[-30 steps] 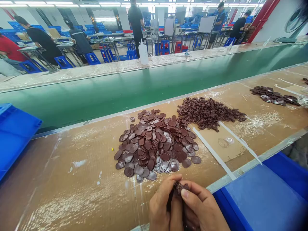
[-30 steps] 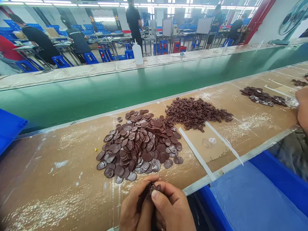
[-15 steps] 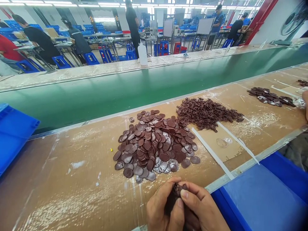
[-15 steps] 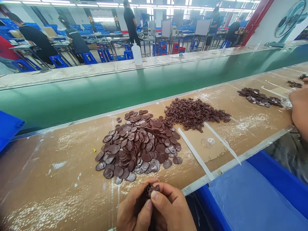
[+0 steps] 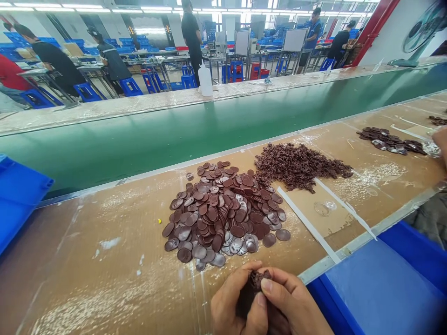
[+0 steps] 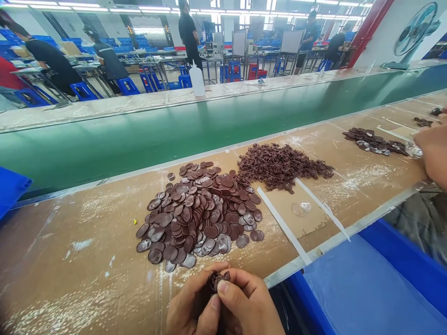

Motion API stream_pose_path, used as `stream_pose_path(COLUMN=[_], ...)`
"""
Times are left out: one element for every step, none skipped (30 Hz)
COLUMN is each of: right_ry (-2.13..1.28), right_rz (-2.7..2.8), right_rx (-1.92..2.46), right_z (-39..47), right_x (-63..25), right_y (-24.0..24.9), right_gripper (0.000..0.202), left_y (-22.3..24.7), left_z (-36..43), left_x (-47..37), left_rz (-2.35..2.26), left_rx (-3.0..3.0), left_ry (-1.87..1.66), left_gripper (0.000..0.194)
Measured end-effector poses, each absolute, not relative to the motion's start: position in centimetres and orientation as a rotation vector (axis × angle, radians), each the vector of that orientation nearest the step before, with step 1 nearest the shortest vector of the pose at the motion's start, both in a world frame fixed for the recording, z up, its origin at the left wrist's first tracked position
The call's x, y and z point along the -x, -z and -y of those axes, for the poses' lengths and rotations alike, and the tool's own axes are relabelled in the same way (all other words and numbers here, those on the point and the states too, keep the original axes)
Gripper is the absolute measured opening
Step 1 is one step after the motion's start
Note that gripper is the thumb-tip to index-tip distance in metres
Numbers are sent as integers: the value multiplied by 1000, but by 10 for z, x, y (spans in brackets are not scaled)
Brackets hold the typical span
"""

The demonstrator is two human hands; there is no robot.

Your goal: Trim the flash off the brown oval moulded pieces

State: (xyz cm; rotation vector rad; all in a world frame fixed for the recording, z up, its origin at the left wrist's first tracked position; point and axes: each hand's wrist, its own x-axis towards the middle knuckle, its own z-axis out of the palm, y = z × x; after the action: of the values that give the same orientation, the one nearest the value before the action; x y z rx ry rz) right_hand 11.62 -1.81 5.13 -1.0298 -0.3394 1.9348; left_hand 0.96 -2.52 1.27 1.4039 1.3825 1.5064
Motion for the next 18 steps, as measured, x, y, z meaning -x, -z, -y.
stream_pose_path(right_ry=[-1934,-1934,-1935,-1937,-1940,-1942,-1943,-1941,-1938,-1935,-1932,-1928,-1923,-1917,-1909,-1898,-1889,-1885], right_rz=[337,333,326,317,306,296,290,284,279,275,273,274,279,289,302,317,333,348], right_rx=[1036,1037,1031,1025,1023,1025,1035,1053,1074,1093,1105,1109,1108,1103,1098,1099,1108,1122], right_z=[18,18,17,17,17,17,17,17,17,17,17,16,16,16,15,15,14,14], right_x=[-117,-117,-117,-117,-118,-118,-119,-119,-120,-121,-121,-122,-122,-122,-122,-121,-121,-121], right_y=[-51,-50,-50,-49,-49,-50,-51,-52,-53,-55,-56,-57,-58,-59,-60,-60,-61,-61], right_gripper=[43,43,43,43,42,42,43,44,45,46,47,47,46,46,46,47,48,50], left_y=[-13,-13,-14,-15,-16,-16,-16,-15,-14,-12,-9,-7,-5,-4,-3,-3,-3,-4], left_z=[25,25,24,24,24,23,23,23,23,23,23,24,24,24,24,23,23,22], left_x=[-10,-10,-11,-11,-11,-11,-11,-11,-11,-11,-10,-10,-9,-9,-8,-8,-7,-6], left_rz=[-1388,-1394,-1395,-1392,-1388,-1383,-1381,-1380,-1382,-1384,-1386,-1389,-1391,-1389,-1389,-1391,-1397,-1403], left_rx=[-1398,-1387,-1373,-1363,-1364,-1373,-1389,-1410,-1431,-1450,-1464,-1480,-1497,-1516,-1538,-1566,-1600,-1636], left_ry=[-1502,-1495,-1489,-1485,-1482,-1484,-1491,-1500,-1509,-1517,-1523,-1525,-1526,-1528,-1533,-1538,-1541,-1542], left_gripper=[28,28,29,28,28,28,28,28,28,29,29,30,32,33,33,32,30,29])
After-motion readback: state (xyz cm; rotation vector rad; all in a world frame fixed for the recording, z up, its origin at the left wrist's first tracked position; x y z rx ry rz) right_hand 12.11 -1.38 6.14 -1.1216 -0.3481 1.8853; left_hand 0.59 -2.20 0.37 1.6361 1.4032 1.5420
